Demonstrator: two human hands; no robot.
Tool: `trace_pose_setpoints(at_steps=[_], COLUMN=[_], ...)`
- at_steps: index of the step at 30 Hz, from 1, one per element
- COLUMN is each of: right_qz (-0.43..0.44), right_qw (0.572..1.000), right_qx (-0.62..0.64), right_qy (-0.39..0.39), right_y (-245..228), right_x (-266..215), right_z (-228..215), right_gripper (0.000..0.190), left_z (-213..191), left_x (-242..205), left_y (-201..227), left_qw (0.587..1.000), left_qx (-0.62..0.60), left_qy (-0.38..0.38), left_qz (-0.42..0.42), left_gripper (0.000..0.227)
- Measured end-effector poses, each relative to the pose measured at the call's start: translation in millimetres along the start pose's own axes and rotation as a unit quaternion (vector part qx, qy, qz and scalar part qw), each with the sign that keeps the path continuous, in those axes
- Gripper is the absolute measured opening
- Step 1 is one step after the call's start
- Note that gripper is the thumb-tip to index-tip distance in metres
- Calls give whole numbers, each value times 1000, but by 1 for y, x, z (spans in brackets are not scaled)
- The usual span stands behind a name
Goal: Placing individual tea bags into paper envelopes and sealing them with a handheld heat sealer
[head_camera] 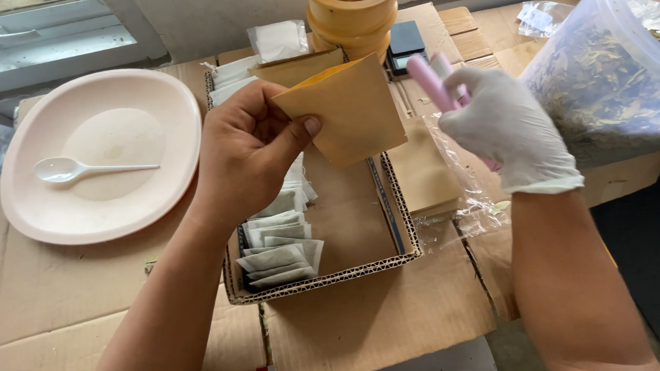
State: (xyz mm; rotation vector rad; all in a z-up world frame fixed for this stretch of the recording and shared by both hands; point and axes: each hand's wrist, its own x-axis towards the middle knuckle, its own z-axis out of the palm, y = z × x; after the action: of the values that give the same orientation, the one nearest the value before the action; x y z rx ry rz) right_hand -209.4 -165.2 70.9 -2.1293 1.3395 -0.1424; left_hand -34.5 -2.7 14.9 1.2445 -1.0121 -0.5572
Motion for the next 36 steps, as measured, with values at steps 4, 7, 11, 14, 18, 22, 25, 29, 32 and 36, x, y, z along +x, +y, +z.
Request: trace_pose_setpoints(at_steps=[4, 7, 11, 14, 18, 22, 25, 29, 32, 36], right_qz=[-61, -312, -417, -443, -426, -399, -449, -500, -550, -585], right_qw=[997, 943, 900, 889, 899, 914, 891, 865, 834, 807], right_qx=[31, 88, 64, 82, 92, 73, 57, 28, 7, -21], right_qy=[29, 79, 104, 77, 35, 30, 32, 13, 42, 77], right_y=[2, 14, -6, -15, -43, -53, -58, -57, -54, -51], right_x=[-5, 2, 2, 10, 2, -9, -16, -12, 0, 10], right_z=[-7, -6, -17, -17, -13, -10, -11, -8, -2, 7], right_gripper=[65, 86, 67, 51, 28, 22, 13, 23, 29, 52], left_z=[-5, -8, -14, -16, -18, -18, -19, -18, -19, -19], left_x=[3, 6, 8, 8, 7, 4, 7, 8, 7, 8], left_y=[-6, -12, -15, -20, -22, -22, -23, -27, -26, -27], left_qw=[1000, 1000, 997, 994, 991, 990, 990, 990, 990, 991], left_qx=[-28, -25, 51, 66, 79, 105, 102, 98, 99, 100], left_qy=[-11, -1, 43, 62, 83, 81, 83, 79, 73, 67], left_qz=[-2, -2, 36, 54, 66, 57, 43, 56, 66, 52], left_gripper=[10, 9, 14, 18, 16, 16, 6, 7, 10, 15])
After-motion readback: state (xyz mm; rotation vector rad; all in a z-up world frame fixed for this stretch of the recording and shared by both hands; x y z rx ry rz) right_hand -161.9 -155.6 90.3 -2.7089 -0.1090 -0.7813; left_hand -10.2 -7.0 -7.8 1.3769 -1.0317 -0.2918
